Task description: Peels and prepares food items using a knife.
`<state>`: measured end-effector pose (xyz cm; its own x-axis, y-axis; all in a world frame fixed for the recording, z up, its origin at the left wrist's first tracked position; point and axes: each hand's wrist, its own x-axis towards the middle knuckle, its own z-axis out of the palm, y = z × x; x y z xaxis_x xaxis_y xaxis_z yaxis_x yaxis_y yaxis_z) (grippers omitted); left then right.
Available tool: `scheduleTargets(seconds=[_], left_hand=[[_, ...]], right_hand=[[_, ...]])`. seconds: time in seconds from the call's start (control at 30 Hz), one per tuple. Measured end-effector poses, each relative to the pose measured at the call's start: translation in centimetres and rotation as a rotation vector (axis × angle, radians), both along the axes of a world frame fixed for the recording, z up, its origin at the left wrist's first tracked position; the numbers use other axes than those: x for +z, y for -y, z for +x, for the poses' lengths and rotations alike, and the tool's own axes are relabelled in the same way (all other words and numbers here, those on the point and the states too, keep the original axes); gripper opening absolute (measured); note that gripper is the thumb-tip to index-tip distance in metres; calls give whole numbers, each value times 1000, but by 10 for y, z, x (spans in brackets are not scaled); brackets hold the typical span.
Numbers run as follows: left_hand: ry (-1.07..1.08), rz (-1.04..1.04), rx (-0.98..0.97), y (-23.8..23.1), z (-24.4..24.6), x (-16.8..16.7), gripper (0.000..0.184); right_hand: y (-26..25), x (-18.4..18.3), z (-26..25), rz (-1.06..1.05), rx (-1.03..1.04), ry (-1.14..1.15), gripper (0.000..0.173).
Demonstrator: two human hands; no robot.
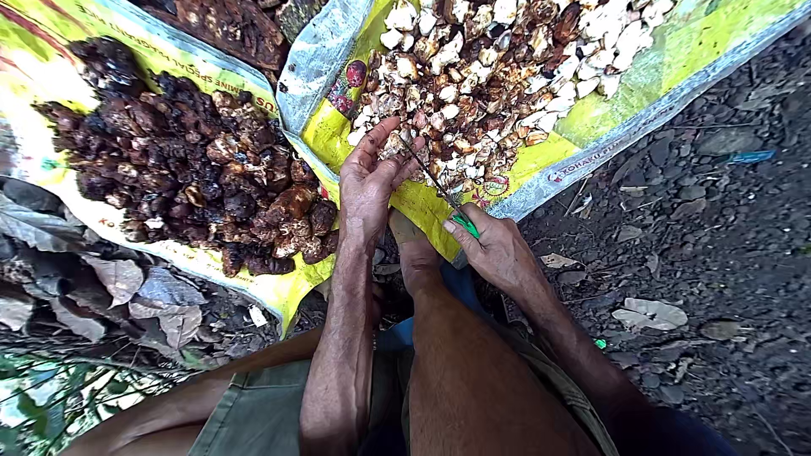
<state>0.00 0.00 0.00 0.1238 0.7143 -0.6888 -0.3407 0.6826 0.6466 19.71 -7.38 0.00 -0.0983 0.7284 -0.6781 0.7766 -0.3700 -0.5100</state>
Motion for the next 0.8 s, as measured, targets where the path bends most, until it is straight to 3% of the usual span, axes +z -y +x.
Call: scheduleTargets(seconds=[0.57,0.7,0.8], left_hand=[[-90,37,-53,1,5,-5,48],[-16,63,54,-3,9,-37,47],[39,111,34,-1,8,-41,56]], right_hand=[[4,-6,-5,-28,9,30,32],[6,-9,-8,-78,2,22,28],[7,-9,-9,-81,3,20,27]])
